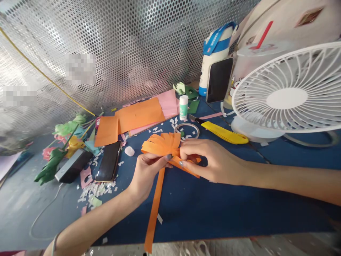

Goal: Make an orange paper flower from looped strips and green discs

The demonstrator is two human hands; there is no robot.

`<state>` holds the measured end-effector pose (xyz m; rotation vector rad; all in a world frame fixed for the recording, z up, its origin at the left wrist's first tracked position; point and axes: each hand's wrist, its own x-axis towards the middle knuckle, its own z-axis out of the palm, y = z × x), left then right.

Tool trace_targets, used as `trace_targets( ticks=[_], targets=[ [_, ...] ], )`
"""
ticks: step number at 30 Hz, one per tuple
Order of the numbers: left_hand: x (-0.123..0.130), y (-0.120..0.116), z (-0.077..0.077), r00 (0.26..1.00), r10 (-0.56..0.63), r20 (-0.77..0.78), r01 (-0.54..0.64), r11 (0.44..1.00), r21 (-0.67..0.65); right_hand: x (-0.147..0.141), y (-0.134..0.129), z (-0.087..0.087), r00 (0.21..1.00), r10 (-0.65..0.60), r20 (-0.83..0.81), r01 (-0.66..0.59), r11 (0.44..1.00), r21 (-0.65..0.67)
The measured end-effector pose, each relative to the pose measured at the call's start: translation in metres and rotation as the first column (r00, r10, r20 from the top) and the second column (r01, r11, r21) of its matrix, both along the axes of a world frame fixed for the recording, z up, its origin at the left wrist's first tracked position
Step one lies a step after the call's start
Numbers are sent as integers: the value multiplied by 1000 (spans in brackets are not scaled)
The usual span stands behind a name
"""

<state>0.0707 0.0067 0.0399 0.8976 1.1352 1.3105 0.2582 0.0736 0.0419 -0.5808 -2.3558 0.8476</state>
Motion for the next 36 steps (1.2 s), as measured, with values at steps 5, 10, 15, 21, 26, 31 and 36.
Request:
trace_targets(
  ticks=[5, 10, 15, 21, 26, 31, 36],
  targets=[
    [-1, 0, -2, 1000, -5, -6, 5, 1000, 5, -1, 1, -3, 1000, 6, 15, -5, 996, -85],
    [-1, -1, -3, 1000, -6, -18, 6, 1000, 4, -2, 3, -3, 1000, 23, -1, -23, 977, -212],
    [-1, -1, -2, 999, -8, -40, 8, 1000, 6, -4, 4, -3, 1000, 17, 0, -17, 966, -259],
    [-1, -2, -1, 1000, -5, -25, 5, 1000, -3, -5, 4, -7, 999, -27, 22, 30, 987, -161],
    [-6, 4, -2, 997, 43, 58, -39, 997, -68, 0, 7, -1, 998, 32, -45, -32, 999, 7],
    [-18, 15, 0, 996, 43, 84, -39, 998, -45, 3, 10, 7, 993, 88, -82, -95, 991, -94],
    [-21, 17, 3, 997, 6, 77, -3, 999, -45, 5, 10, 13, 993, 96, -65, -110, 958, -265]
  ],
)
